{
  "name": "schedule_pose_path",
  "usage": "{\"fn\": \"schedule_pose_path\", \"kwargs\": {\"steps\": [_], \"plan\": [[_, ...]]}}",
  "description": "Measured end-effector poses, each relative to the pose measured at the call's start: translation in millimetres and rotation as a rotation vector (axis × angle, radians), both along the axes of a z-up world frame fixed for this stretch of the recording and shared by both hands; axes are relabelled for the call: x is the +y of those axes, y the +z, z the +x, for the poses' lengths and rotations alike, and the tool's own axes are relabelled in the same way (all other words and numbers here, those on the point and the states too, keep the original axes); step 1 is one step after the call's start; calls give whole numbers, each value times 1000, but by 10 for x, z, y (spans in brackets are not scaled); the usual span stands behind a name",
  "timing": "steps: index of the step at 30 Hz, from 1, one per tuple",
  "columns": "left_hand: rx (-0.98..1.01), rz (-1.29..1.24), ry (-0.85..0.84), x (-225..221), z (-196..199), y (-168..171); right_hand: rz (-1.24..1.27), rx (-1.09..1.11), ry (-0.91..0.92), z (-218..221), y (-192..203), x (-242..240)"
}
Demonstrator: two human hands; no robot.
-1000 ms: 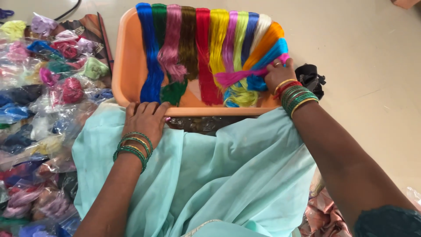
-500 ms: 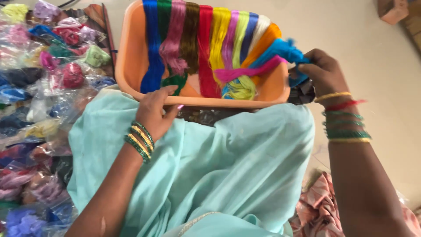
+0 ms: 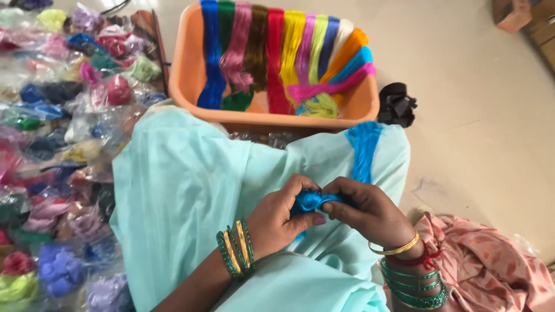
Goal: The person twists bundles of colored silk fibers, knots them into small balls, and places them into individual plastic zip-lock bags.
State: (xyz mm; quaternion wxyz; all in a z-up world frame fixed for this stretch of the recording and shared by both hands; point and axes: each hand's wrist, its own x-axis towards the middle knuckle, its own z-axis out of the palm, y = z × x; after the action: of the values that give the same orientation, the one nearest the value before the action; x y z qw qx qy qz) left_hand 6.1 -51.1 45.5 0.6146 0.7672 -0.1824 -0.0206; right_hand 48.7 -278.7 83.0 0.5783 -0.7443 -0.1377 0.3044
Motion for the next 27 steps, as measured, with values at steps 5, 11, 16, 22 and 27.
{"fn": "schedule_pose_path", "kwargs": {"steps": [5,11,16,22,27], "plan": [[-25,-210,7,45,9,-101,-229,-198,169,3,184,-76],[19,-403,142,375,230,-332,-615,-414,44,184,436,-936],[128,-382,142,643,432,-887,-1061,-324,-173,417,234,-1681],[468,-653,-16,662,489,-956,-866,-915,-191,375,-24,-1036],[477,-673,-86,694,508,-1032,-254,-910,29,199,-202,598]]}}
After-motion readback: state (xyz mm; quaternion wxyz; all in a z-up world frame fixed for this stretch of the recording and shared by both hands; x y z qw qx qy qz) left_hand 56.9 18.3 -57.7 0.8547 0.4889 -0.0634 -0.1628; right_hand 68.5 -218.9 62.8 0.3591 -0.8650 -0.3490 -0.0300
